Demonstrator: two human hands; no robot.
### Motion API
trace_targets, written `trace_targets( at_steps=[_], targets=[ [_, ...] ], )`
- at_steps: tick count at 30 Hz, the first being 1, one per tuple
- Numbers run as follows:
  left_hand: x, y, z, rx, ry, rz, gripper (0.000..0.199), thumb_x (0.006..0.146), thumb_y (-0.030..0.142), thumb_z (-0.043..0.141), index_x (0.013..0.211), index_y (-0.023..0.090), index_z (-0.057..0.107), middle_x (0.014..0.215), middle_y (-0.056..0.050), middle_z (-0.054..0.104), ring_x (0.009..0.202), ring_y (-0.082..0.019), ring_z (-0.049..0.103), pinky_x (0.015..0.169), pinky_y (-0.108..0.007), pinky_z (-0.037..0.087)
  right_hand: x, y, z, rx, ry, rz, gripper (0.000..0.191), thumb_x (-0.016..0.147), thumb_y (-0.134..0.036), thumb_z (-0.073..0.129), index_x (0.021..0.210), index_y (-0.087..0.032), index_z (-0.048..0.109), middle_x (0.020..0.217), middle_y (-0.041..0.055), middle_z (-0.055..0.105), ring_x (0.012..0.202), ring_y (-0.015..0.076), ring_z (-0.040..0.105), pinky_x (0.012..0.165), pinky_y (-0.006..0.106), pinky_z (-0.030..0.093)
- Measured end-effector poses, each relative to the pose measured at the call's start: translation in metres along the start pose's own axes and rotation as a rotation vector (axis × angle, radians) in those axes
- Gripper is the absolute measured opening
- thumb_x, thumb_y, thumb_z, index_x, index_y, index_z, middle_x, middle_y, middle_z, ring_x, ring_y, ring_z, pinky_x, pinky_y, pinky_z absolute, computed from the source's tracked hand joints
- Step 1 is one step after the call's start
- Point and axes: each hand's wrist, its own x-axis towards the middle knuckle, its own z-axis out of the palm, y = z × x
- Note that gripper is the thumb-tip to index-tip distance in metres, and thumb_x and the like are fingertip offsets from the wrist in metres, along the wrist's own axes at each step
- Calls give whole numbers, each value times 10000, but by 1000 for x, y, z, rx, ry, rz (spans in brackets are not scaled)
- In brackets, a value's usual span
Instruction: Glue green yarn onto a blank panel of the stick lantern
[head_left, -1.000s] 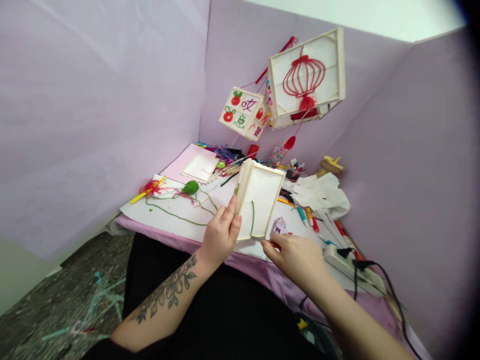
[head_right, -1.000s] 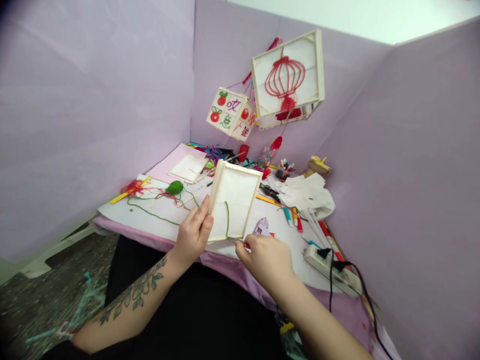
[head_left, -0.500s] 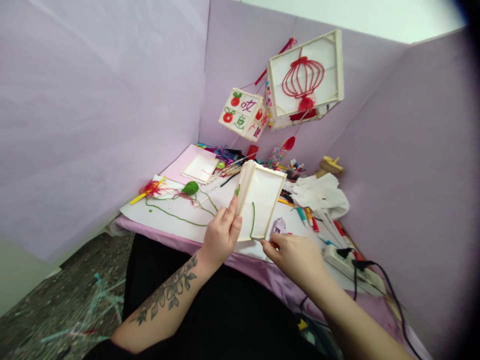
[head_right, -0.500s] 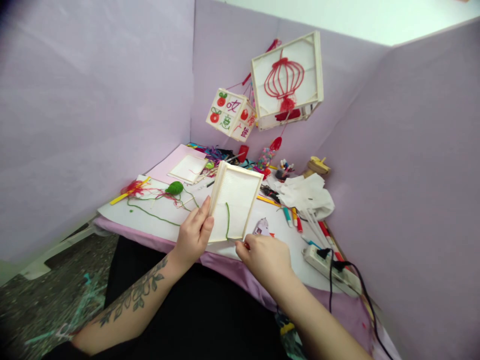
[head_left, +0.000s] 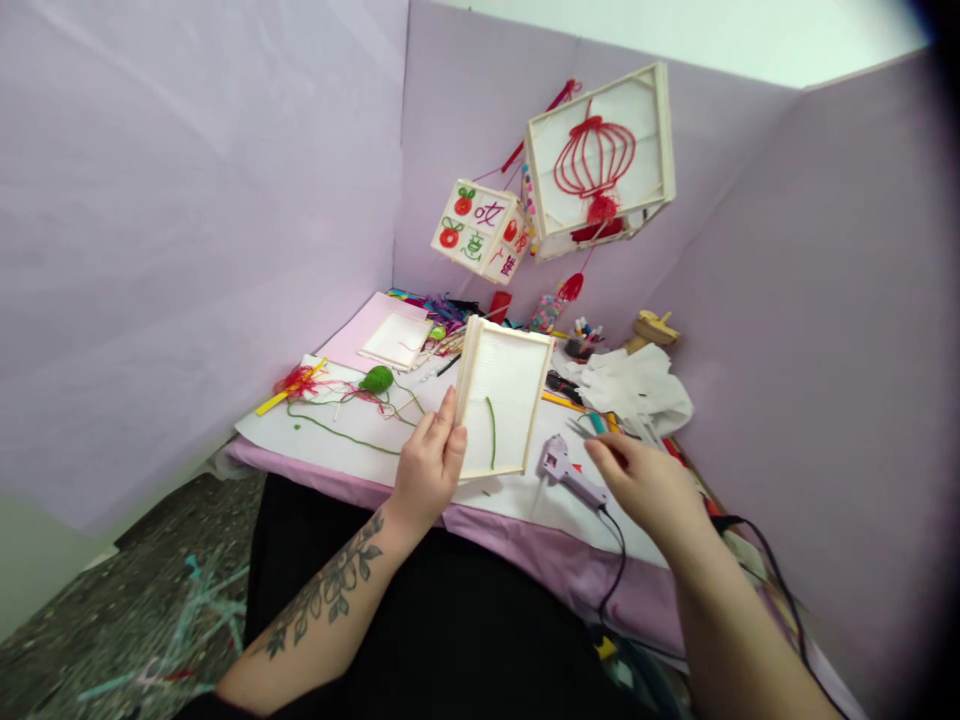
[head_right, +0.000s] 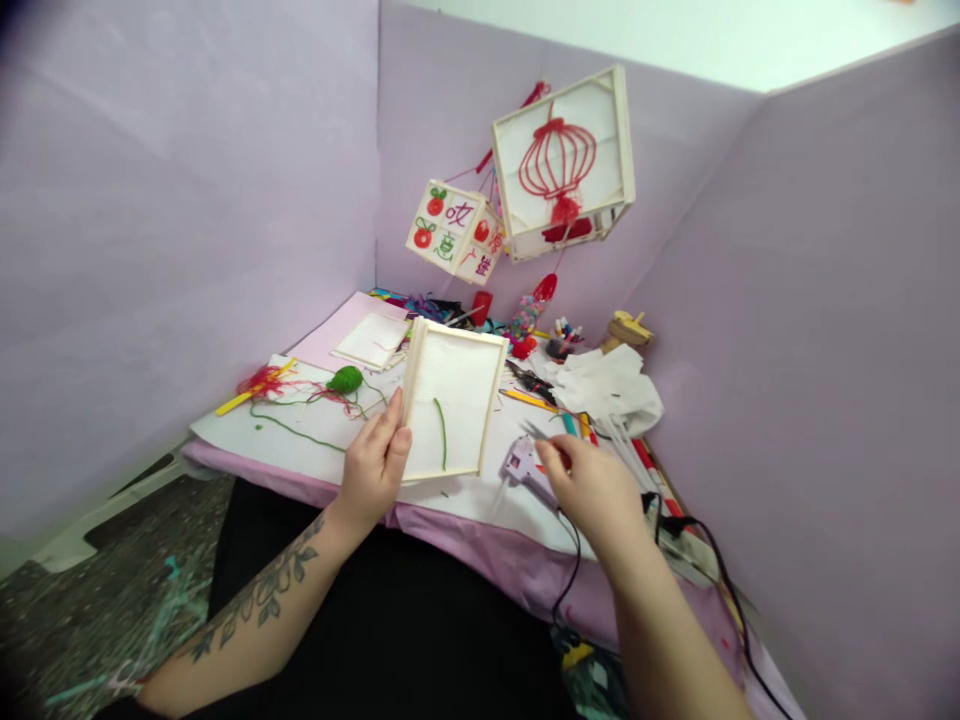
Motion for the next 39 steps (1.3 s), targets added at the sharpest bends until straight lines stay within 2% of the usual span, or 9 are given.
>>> trace_targets(
  at_steps=[4,7,10,12,16,21,29,35,39],
  targets=[
    [2,-8,-3,-2,26,-24,475,991,283,402,1440,131,425,1228,-159,644,1095,-209,623,928,-320,517,38,41,36,-3,53,69,311,881,-217,459,1051,-74,677,994,229,687,911,314,659,778,400,473],
    [4,-10,-7,-2,28,-37,473,988,274,409,1439,133,429,1314,-160,606,1187,-214,591,992,-333,490,44,41,58,36,97,66,376,854,-192,484,1185,-67,612,1138,250,634,1085,353,597,880,472,463],
    [5,-12,-9,8,34,-39,466,985,272,411,1429,131,445,1315,-155,611,1203,-212,587,1004,-334,486,24,7,69,340,217,-82,558,863,-322,532,1385,-148,434,1328,196,521,1239,319,493,931,466,476],
    [5,-13,-9,11,40,-42,465,982,274,416,1421,124,455,1303,-159,620,1198,-215,593,995,-337,491,6,-28,70,653,214,-256,769,841,-387,590,1494,-211,223,1397,181,449,1193,288,533,885,461,522],
    [6,-15,-9,11,49,-45,472,974,275,434,1413,102,464,1296,-174,620,1188,-223,599,986,-335,492,-13,-80,62,716,266,-384,937,810,-325,654,1530,-255,59,1475,182,336,1311,313,428,986,523,475],
    [6,-17,-10,18,50,-62,477,972,289,436,1417,120,464,1237,-154,657,1131,-222,630,950,-330,508,-7,-88,53,617,361,-409,996,777,-254,690,1532,-258,40,1467,173,341,1364,323,363,1065,548,410],
    [5,-16,-8,17,49,-39,475,971,277,436,1410,98,468,1263,-173,637,1153,-219,614,969,-319,490,-8,-92,45,458,350,-372,975,755,-240,715,1522,-257,114,1464,181,339,1377,345,344,1048,557,413],
    [5,-16,-12,28,32,-67,468,978,300,425,1418,145,463,1246,-158,645,1135,-218,618,953,-347,506,-2,-76,49,827,361,-189,652,843,-376,582,1428,-226,336,1402,183,423,1197,284,530,952,511,488],
    [4,-14,-14,20,21,-45,466,979,299,428,1424,163,455,1246,-151,635,1144,-225,605,960,-362,502,19,-74,51,1072,179,-66,429,862,-373,509,1245,-184,537,1267,158,594,1064,250,623,853,429,542]
  ],
)
